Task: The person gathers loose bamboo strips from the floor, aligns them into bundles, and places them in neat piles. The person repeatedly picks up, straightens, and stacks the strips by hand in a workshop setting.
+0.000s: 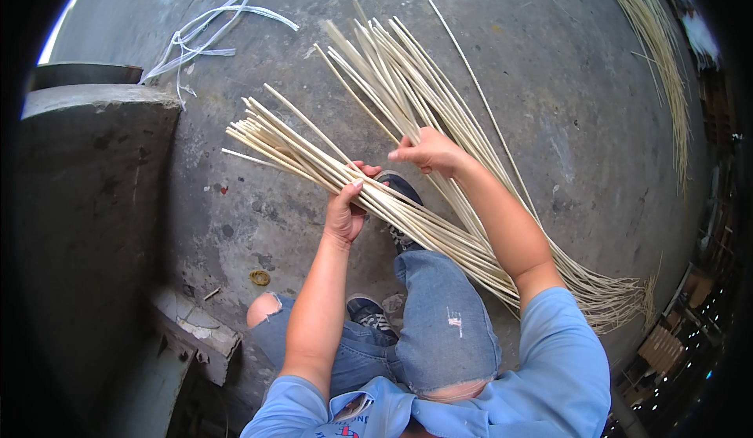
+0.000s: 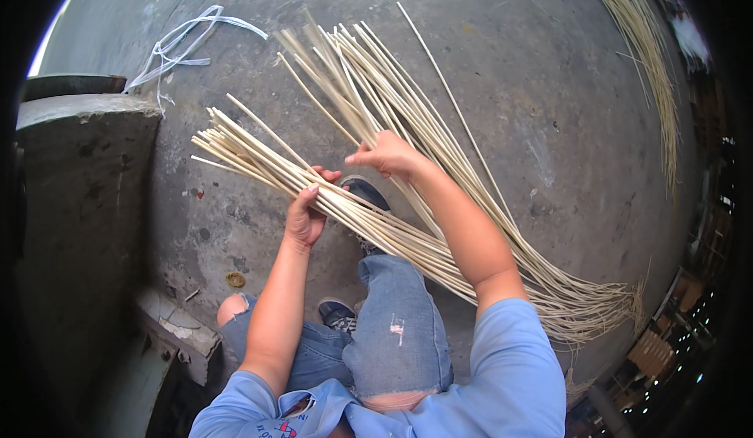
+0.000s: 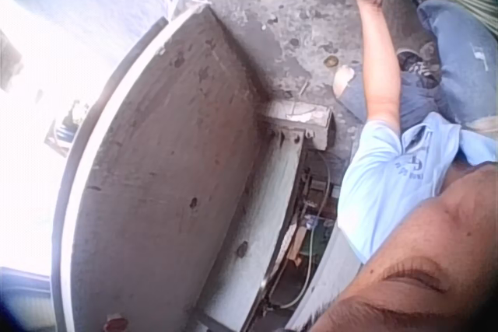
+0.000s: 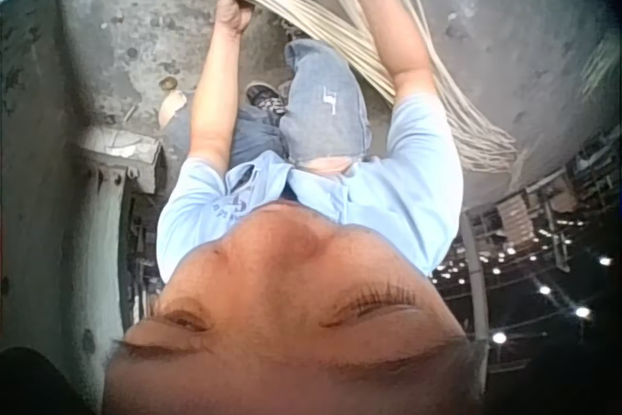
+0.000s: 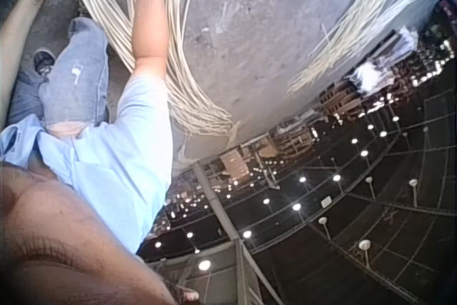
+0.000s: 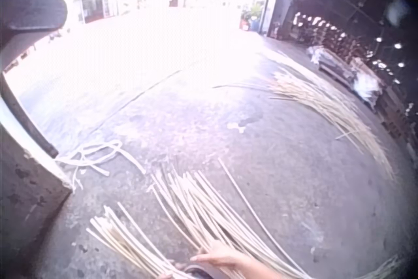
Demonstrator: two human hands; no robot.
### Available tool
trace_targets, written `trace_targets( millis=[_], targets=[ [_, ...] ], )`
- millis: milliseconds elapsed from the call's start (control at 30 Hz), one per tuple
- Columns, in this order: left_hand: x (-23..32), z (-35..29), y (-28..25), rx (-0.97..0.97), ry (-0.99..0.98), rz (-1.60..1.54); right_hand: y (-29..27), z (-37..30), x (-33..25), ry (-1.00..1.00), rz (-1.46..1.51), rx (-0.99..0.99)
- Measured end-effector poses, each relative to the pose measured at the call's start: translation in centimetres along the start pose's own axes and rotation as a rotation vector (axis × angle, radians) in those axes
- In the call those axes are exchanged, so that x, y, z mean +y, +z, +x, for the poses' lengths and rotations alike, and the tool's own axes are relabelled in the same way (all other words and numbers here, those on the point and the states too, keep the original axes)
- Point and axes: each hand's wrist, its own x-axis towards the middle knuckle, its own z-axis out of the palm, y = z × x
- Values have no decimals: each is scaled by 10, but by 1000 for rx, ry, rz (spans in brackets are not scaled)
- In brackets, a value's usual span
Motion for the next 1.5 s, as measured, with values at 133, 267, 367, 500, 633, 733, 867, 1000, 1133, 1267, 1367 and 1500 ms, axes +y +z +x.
trace_targets(
  millis=[133, 267, 367, 500, 633, 733, 867, 1000, 1133, 1267, 1367, 1500],
  targets=[
    [2, 0, 1, -26, -12, 29, 29, -2, -2, -73, -177, -217],
    [1, 1, 10, -15, -25, -32, 27, 2, 5, -46, -154, -234],
    [0, -4, 11, 51, 35, -6, 33, 0, 4, -62, -85, -259],
    [-9, -5, 27, 220, 101, 71, 34, 11, 16, -54, -71, -267],
    [-7, -4, 24, 252, 121, 212, 33, 14, 20, -45, -34, -245],
    [-6, -1, 17, 313, 91, 208, 28, 14, 18, -86, -124, -193],
    [-6, -1, 12, 271, 83, 187, 37, 1, 11, -198, -125, -115],
    [-4, -2, 12, 206, 43, 176, 34, -9, -1, -140, -158, -112],
    [-3, 0, 6, 177, 60, 156, 29, -3, 3, -153, -188, -113],
    [-2, -3, 11, 164, 16, 175, 26, -4, 4, -168, -198, -37],
    [-1, -2, 10, 178, 29, 193, 33, 3, 9, -110, -94, -10],
    [-6, 0, 18, 202, 20, 139, 27, 6, 19, -151, 15, 6]
  ],
)
